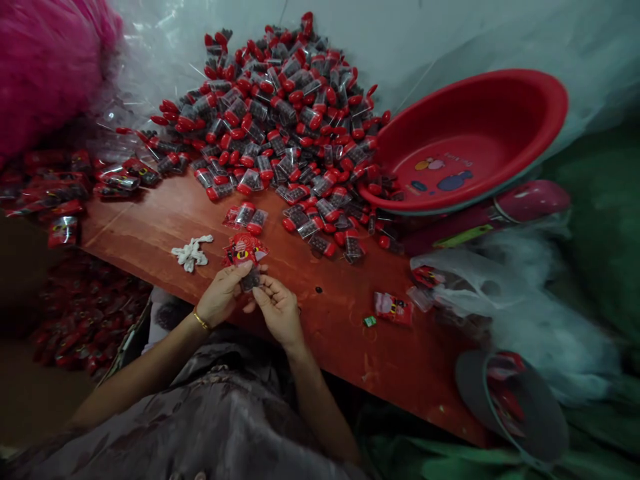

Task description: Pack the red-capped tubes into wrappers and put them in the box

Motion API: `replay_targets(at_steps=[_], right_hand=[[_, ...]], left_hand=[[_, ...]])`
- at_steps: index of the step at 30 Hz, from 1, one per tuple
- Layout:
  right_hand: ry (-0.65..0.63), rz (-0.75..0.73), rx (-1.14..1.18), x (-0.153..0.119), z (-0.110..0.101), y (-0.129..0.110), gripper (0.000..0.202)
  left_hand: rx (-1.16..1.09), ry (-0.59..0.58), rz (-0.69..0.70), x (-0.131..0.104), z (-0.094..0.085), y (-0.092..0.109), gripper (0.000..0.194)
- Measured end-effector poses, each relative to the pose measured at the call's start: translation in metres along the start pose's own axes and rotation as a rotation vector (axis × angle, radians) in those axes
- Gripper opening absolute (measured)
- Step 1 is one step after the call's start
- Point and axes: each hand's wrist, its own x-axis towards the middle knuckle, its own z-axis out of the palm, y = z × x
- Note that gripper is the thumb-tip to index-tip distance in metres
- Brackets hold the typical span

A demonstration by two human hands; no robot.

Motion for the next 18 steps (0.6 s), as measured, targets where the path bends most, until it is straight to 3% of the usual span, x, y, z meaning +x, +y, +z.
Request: replay_targets(at_steps=[6,11,18], right_hand=[[0.143,0.005,0.12,0.001,0.006,0.015,0.019],[0.174,-0.035,0.024,0.002,0.01,0.011,0.02],[0.234,-0.049,0.021,0.019,0.013,0.01,0.019]], left_hand=[[0.06,-0.033,0.023,0.004,0.0,0.004,0.041],[0.046,0.009,0.067,0.007,0.006,0.008,0.043],[0.093,0.068,0.138,0.003,0.003,-0.009,0.042]])
